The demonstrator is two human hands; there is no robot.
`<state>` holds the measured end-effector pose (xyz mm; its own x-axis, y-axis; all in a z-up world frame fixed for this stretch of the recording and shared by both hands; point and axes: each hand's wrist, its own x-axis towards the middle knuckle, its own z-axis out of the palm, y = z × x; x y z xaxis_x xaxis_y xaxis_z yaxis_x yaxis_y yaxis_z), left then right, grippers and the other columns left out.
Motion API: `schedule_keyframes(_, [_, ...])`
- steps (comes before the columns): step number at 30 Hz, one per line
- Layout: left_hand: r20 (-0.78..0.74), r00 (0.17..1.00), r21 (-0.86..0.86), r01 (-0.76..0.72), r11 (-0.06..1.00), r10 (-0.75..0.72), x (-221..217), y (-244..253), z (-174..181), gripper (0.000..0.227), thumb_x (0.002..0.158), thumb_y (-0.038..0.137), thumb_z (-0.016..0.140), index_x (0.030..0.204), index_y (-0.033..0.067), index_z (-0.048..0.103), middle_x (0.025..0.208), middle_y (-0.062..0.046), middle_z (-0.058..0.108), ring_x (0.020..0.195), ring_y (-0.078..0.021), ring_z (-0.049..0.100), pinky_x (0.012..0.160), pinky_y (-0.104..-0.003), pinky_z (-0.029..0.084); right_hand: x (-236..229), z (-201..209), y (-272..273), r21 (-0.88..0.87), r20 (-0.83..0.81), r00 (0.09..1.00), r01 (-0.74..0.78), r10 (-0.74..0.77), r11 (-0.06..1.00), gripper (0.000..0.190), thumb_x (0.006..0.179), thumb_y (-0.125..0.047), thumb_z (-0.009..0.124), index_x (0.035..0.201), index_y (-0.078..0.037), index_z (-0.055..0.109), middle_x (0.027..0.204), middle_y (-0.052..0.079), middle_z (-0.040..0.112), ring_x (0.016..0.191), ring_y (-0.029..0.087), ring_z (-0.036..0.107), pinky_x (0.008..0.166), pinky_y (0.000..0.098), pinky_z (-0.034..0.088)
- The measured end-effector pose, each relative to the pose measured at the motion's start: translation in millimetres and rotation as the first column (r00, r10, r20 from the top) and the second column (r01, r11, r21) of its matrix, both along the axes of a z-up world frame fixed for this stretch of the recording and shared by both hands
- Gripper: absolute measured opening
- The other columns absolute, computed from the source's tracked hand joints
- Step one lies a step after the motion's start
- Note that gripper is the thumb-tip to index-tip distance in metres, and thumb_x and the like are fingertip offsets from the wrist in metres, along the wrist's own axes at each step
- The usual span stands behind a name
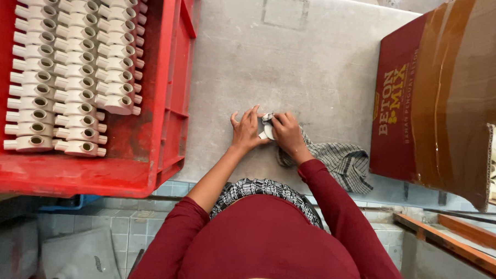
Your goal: The person wipes white plastic pipe fittings with a cloth on a table, then places them into a red crate. The person repeats this process for several fittings, taking them from a cardboard box and arranging them in the crate.
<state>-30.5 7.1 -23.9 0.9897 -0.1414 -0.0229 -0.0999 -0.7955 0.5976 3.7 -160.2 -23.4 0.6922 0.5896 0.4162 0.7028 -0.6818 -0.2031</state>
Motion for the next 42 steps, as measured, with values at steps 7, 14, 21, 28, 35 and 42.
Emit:
schedule_keyframes(7, [0.016, 1.000, 0.049, 0.007, 0.999, -0.007, 3.4, -1.5, -7.9, 0.106, 0.049, 0.043, 0.080, 0.136, 0.0062, 0.031, 0.114, 0.000, 0.061, 0.122, -0.0185, 0.046, 0.100, -0.058, 0.017, -0.1, 9.6, -4.9, -0.063, 0.044, 0.995, -0.091, 0.094, 0.994, 0.020, 0.076, -0.007, 0.059, 0.096, -0.006, 0.062, 0.096, 0.007, 0.055, 0.077, 0.024, 0.053, 0.068, 0.0330, 0.047])
schedule_keyframes(14, [-0.010, 1.000, 0.078, 0.007, 0.997, -0.006, 6.3, -1.3, 0.9, 0.103, 0.048, 0.044, 0.079, 0.133, 0.0065, 0.033, 0.108, -0.001, 0.064, 0.120, -0.0183, 0.048, 0.100, -0.058, 0.016, 6.9, 23.8, 9.6, -0.114, 0.116, 0.978, -0.158, 0.171, 0.981, 0.016, 0.078, -0.009, 0.056, 0.093, -0.009, 0.064, 0.089, 0.007, 0.053, 0.066, 0.023, 0.050, 0.057, 0.0334, 0.042])
schedule_keyframes(21, [0.048, 0.999, 0.070, -0.011, 0.997, 0.008, 2.1, -1.6, -11.2, 0.094, 0.051, 0.053, 0.072, 0.128, 0.0091, 0.039, 0.104, 0.000, 0.064, 0.118, -0.0170, 0.049, 0.100, -0.059, 0.017, 6.0, 24.9, 8.7, -0.128, 0.121, 0.969, -0.200, 0.216, 0.971, 0.009, 0.078, -0.016, 0.057, 0.082, -0.012, 0.064, 0.084, 0.004, 0.050, 0.067, 0.021, 0.048, 0.058, 0.0328, 0.039])
schedule_keyframes(28, [0.079, 0.997, 0.082, -0.010, 0.997, 0.004, 1.0, -2.3, -0.8, 0.092, 0.051, 0.051, 0.074, 0.126, 0.0110, 0.040, 0.104, 0.002, 0.064, 0.117, -0.0165, 0.049, 0.099, -0.058, 0.019, 0.7, 18.4, 22.6, -0.109, 0.052, 0.994, -0.088, 0.094, 0.990, 0.005, 0.072, -0.013, 0.060, 0.068, -0.015, 0.062, 0.078, 0.002, 0.046, 0.068, 0.021, 0.048, 0.060, 0.0321, 0.039])
schedule_keyframes(35, [0.036, 0.999, 0.076, 0.025, 0.997, -0.028, 0.3, -0.1, 2.2, 0.092, 0.052, 0.048, 0.076, 0.127, 0.0107, 0.039, 0.107, -0.003, 0.064, 0.119, -0.0193, 0.049, 0.099, -0.060, 0.018, -10.0, 4.0, 0.9, 0.355, -0.485, 0.866, 0.324, -0.123, 0.877, 0.020, 0.073, -0.005, 0.059, 0.082, -0.018, 0.072, 0.088, 0.006, 0.061, 0.085, 0.028, 0.058, 0.077, 0.0362, 0.046])
schedule_keyframes(42, [0.014, 0.999, 0.060, 0.041, 0.997, -0.042, 0.2, -3.4, 19.9, 0.088, 0.053, 0.041, 0.080, 0.126, 0.0095, 0.042, 0.109, -0.004, 0.064, 0.118, -0.0223, 0.049, 0.099, -0.061, 0.018, 10.0, -23.0, -1.7, 0.164, -0.504, 0.818, 0.405, -0.277, 0.899, 0.013, 0.076, -0.010, 0.059, 0.081, -0.015, 0.071, 0.085, 0.006, 0.064, 0.084, 0.028, 0.059, 0.081, 0.0389, 0.048])
